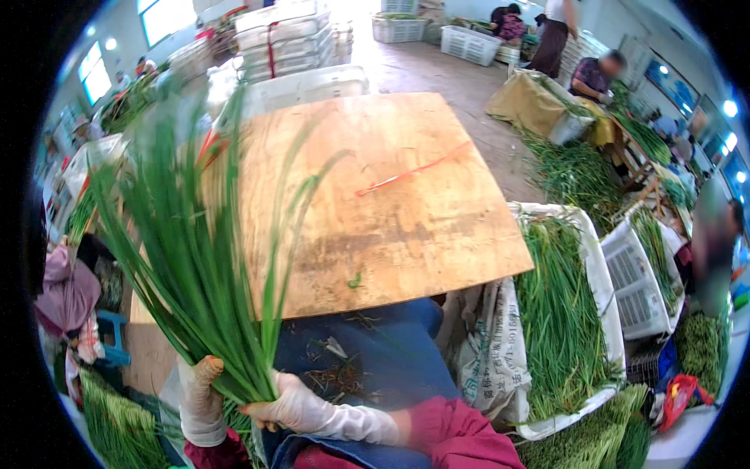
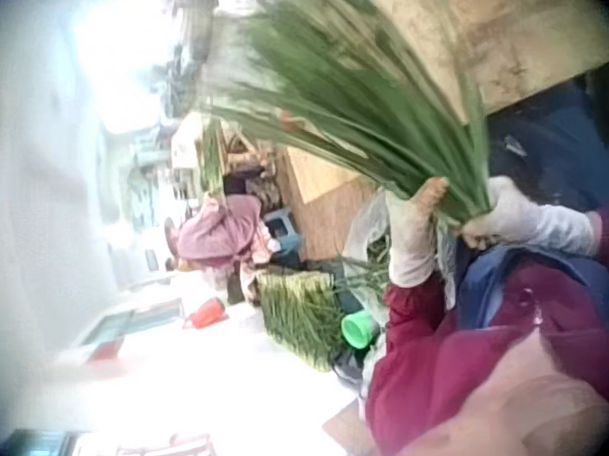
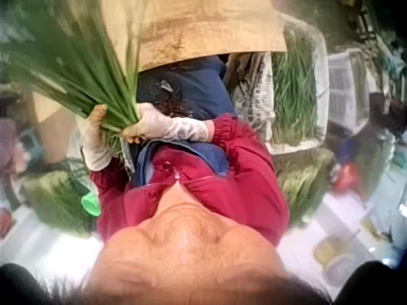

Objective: The person sorts through green onions by hand, removes damaged or dry layers, aligns the stalks, and uses a red plastic tie to bundle them together before placing them into a white crate.

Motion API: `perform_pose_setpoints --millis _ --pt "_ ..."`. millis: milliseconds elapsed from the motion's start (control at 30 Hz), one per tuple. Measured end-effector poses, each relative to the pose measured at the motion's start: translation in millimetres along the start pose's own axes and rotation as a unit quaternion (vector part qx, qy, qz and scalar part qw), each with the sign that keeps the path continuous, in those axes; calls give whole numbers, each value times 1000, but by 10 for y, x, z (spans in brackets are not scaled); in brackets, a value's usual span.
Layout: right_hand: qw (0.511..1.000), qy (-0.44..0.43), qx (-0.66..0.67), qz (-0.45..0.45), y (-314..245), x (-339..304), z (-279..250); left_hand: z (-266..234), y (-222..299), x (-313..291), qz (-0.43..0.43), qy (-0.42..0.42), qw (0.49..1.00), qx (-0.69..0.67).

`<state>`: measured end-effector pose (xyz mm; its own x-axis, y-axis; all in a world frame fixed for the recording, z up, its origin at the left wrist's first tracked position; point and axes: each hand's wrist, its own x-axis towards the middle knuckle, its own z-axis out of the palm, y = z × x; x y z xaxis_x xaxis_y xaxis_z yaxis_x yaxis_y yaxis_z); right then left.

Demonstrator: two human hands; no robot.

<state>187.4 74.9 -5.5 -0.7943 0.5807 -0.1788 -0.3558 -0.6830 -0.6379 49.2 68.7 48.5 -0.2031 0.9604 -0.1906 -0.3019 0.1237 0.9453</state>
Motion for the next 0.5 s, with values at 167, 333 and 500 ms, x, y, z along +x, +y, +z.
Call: perform_pose_setpoints --millis 167,333,500 --pt "999 21 -29 9 -27 -115 -95 81 -86 62 24 -62 998 -2" --pt "992 92 -77 -45 -938 -514 -74 373 76 429 57 -280 954 -87" --pt "948 193 -131 -216 -1680 -1014 -187 997 -127 1356 192 -236 857 417"
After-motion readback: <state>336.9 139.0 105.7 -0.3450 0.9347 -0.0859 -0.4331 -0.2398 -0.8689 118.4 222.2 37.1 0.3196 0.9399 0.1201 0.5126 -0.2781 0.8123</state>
